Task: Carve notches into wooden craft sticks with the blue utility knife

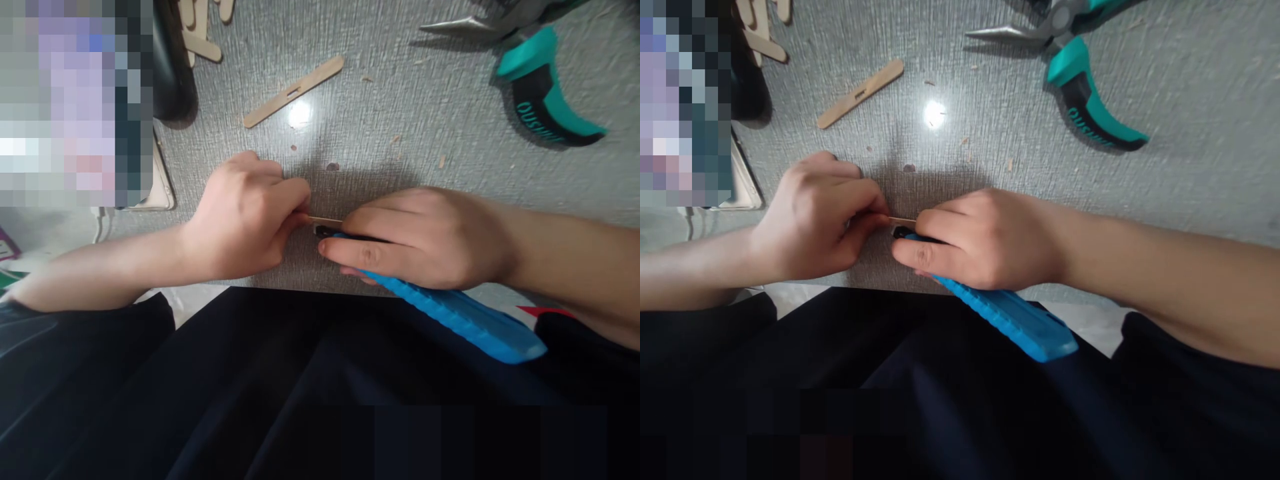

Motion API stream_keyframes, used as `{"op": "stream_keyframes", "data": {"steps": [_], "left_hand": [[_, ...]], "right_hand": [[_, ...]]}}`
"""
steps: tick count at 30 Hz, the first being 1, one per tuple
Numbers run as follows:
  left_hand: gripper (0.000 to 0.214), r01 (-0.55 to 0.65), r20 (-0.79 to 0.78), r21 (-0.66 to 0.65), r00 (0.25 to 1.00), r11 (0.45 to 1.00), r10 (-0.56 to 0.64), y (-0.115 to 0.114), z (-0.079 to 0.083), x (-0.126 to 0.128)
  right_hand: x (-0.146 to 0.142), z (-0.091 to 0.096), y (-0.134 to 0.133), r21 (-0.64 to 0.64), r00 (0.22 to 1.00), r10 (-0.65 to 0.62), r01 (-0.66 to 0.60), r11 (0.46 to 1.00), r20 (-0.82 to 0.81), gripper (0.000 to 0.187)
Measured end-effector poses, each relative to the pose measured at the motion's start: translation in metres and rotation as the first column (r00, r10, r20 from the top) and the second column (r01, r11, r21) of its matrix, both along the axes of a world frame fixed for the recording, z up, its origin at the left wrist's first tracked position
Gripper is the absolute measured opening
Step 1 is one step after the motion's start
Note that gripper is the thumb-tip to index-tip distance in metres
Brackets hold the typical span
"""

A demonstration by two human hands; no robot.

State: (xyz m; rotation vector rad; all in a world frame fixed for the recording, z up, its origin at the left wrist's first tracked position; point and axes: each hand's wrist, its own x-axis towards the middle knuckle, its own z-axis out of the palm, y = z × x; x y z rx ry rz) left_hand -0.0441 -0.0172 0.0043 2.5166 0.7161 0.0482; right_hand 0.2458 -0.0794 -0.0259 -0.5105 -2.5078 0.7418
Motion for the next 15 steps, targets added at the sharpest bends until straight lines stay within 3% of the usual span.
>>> {"op": "stream_keyframes", "data": {"steps": [8, 15], "left_hand": [[0.025, -0.007, 0.012, -0.008, 1.0, 1.0, 0.007, -0.0024, -0.002, -0.0002], [0.027, -0.008, -0.024, -0.043, 1.0, 0.999, 0.007, -0.0012, -0.0006, -0.0009]], "right_hand": [[0.0023, 0.0016, -0.0025, -0.071, 1.0, -0.029, 0.028, 0.997, -0.008, 0.037], [0.0063, 0.0019, -0.0055, -0.002, 0.999, -0.034, 0.034, 0.999, 0.01, 0.035]]}}
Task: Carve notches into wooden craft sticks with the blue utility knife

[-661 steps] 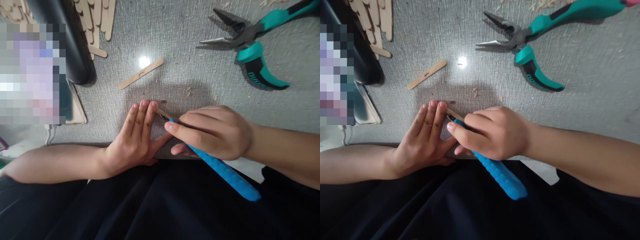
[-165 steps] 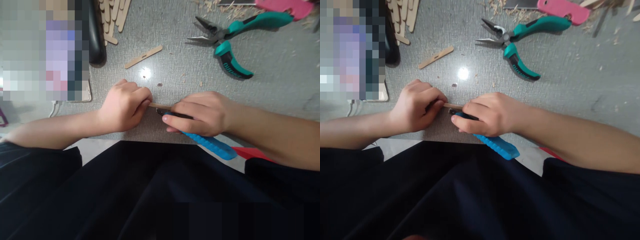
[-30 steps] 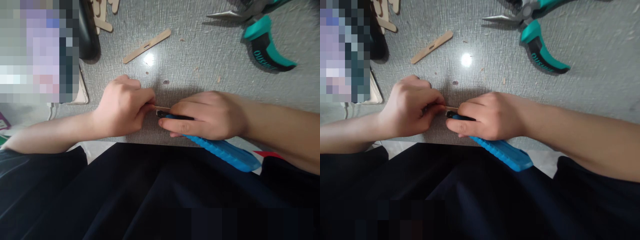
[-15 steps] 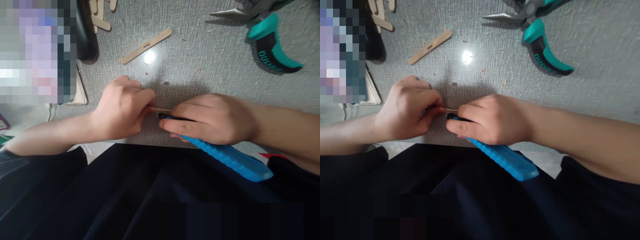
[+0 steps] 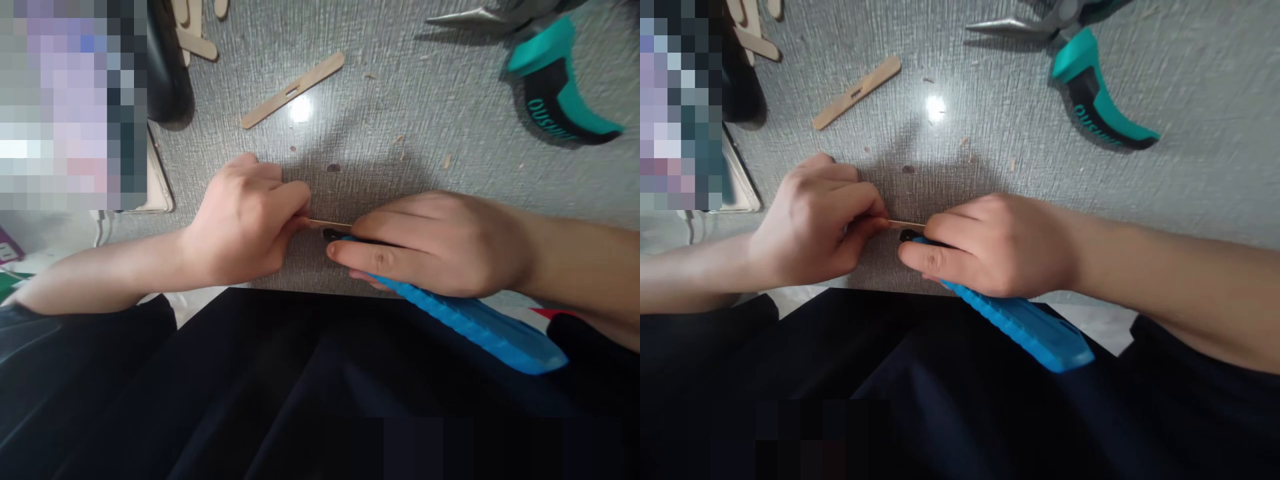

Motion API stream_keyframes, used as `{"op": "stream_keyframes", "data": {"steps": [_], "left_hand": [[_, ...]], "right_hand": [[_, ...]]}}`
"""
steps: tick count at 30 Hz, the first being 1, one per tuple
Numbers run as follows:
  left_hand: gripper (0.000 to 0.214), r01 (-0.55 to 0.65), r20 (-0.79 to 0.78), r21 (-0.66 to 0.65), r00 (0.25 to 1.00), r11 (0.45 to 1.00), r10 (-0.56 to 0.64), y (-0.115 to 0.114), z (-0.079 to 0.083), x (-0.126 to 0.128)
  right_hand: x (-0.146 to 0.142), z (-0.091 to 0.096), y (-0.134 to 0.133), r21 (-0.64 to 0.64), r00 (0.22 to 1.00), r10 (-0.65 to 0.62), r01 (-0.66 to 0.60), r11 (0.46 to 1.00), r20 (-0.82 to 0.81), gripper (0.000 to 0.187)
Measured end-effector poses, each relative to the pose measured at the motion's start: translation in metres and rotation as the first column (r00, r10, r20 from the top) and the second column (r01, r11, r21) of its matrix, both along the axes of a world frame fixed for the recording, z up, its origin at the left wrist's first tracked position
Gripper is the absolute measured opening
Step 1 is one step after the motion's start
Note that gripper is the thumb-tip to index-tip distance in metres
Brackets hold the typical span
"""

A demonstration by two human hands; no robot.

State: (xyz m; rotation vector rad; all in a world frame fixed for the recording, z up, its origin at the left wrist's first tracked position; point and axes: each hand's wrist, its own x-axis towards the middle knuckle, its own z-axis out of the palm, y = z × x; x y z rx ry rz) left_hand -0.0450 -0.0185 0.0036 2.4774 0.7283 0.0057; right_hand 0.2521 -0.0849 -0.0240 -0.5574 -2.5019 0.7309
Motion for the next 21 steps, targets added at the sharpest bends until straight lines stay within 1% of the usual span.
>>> {"op": "stream_keyframes", "data": {"steps": [3, 8, 14, 21], "left_hand": [[0.026, 0.004, 0.003, 0.0, 1.0, 1.0, -0.004, -0.0003, -0.0001, -0.0001], [0.027, 0.002, -0.014, -0.002, 1.0, 1.0, -0.002, -0.0003, 0.0007, 0.0012], [0.033, -0.005, -0.033, -0.024, 0.999, 1.0, 0.004, 0.001, 0.0032, 0.0026], [0.027, -0.043, -0.037, -0.069, 0.999, 0.997, 0.04, 0.0007, 0.0031, 0.0033]], "right_hand": [[0.0016, -0.0002, -0.0007, 0.009, 1.0, 0.006, -0.006, 1.0, 0.025, 0.037], [0.002, 0.0016, -0.0017, -0.028, 1.0, -0.008, 0.009, 1.0, 0.01, 0.039], [0.0009, 0.002, -0.0024, 0.005, 0.999, -0.034, 0.034, 0.999, 0.0, 0.036], [0.0023, 0.0026, -0.0029, 0.005, 0.999, -0.034, 0.034, 0.999, -0.006, 0.034]]}}
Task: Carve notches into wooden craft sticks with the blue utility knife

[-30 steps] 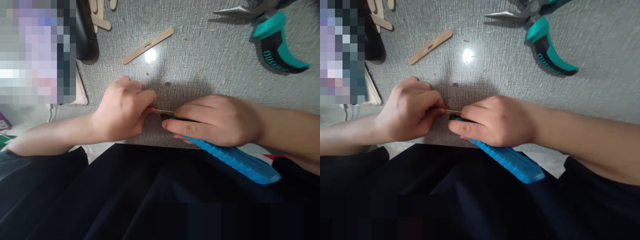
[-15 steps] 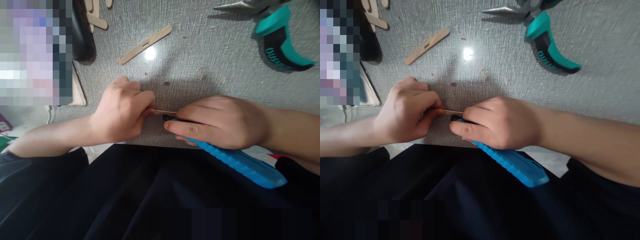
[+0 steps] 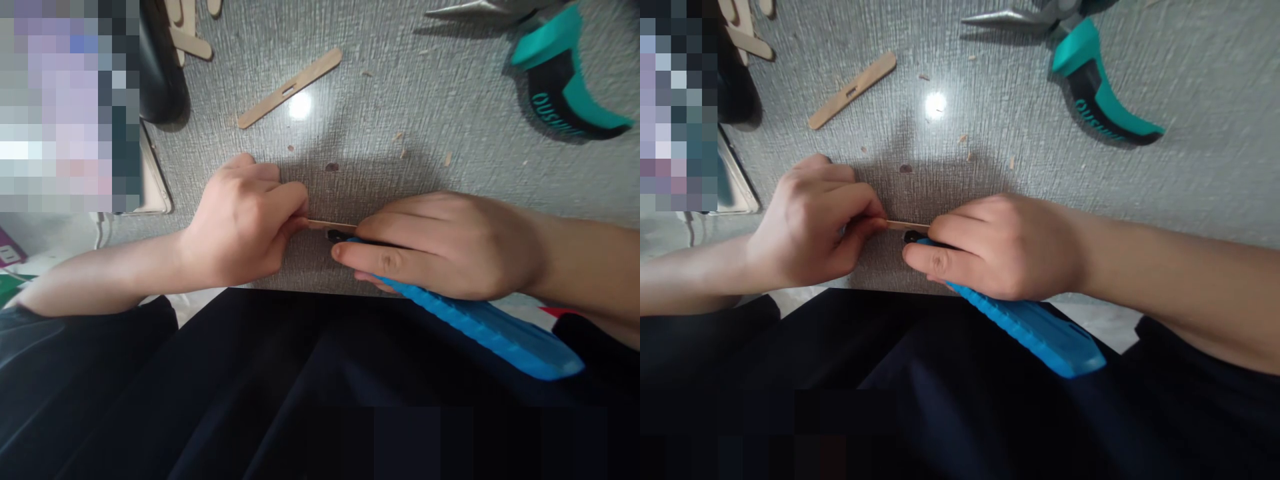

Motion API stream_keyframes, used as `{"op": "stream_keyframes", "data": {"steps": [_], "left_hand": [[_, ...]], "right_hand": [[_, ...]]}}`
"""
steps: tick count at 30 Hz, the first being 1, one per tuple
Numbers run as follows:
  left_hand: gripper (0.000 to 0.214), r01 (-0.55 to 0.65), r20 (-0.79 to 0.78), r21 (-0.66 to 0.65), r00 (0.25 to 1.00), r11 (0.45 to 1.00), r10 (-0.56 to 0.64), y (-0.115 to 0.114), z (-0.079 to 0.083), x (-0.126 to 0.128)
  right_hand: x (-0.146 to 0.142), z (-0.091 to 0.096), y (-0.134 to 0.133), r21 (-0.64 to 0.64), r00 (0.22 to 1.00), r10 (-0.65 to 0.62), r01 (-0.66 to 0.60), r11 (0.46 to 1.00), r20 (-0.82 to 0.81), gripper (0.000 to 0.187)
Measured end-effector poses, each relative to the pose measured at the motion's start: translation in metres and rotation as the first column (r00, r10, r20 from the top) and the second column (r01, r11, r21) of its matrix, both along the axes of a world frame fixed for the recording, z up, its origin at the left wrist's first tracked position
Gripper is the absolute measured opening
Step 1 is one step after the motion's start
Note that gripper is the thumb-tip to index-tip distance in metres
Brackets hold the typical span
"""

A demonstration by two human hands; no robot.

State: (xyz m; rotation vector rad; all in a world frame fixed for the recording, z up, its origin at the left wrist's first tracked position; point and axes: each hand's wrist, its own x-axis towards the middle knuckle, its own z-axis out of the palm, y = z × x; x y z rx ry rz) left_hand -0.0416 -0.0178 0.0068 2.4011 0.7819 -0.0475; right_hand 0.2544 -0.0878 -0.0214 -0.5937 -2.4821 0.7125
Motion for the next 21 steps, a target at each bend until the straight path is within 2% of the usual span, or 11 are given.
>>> {"op": "stream_keyframes", "data": {"steps": [4, 7, 9, 12, 15, 18, 19, 21], "left_hand": [[0.029, 0.011, 0.038, 0.021, 0.999, 1.0, -0.011, 0.001, -0.001, -0.001], [0.03, 0.043, 0.108, 0.053, 0.993, 0.998, -0.049, 0.003, -0.001, -0.003], [0.027, 0.036, 0.125, 0.06, 0.991, 0.998, -0.043, 0.003, -0.002, -0.004], [0.022, 0.002, 0.082, 0.061, 0.997, 0.998, -0.007, 0.003, -0.004, -0.005], [0.023, -0.012, 0.025, 0.066, 1.0, 0.998, 0.01, 0.002, -0.007, -0.004], [0.025, -0.039, 0.033, 0.04, 0.999, 0.998, 0.037, 0.002, -0.01, -0.004], [0.024, -0.045, 0.052, 0.028, 0.998, 0.999, 0.044, 0.003, -0.01, -0.004], [0.023, -0.054, 0.087, 0.017, 0.995, 0.998, 0.052, 0.004, -0.012, -0.004]], "right_hand": [[0.0, -0.004, -0.001, -0.007, 1.0, -0.008, 0.008, 1.0, 0.004, 0.033], [0.004, -0.008, -0.004, 0.083, 1.0, 0.02, -0.019, 0.996, -0.009, 0.025], [0.01, -0.008, -0.006, 0.118, 0.998, 0.011, -0.003, 0.993, -0.065, 0.027], [0.02, -0.006, -0.008, 0.102, 0.994, 0.011, 0.001, 0.995, -0.109, 0.025], [0.02, -0.003, -0.008, 0.105, 0.997, 0.014, -0.005, 0.994, -0.081, 0.023], [0.006, 0.007, -0.016, 0.176, 0.995, -0.089, 0.093, 0.98, -0.034, 0.015], [0.0, 0.013, -0.021, 0.212, 0.997, -0.069, 0.076, 0.974, -0.037, 0.014], [-0.014, 0.032, -0.033, 0.206, 0.99, -0.138, 0.141, 0.968, -0.03, 0.015]]}}
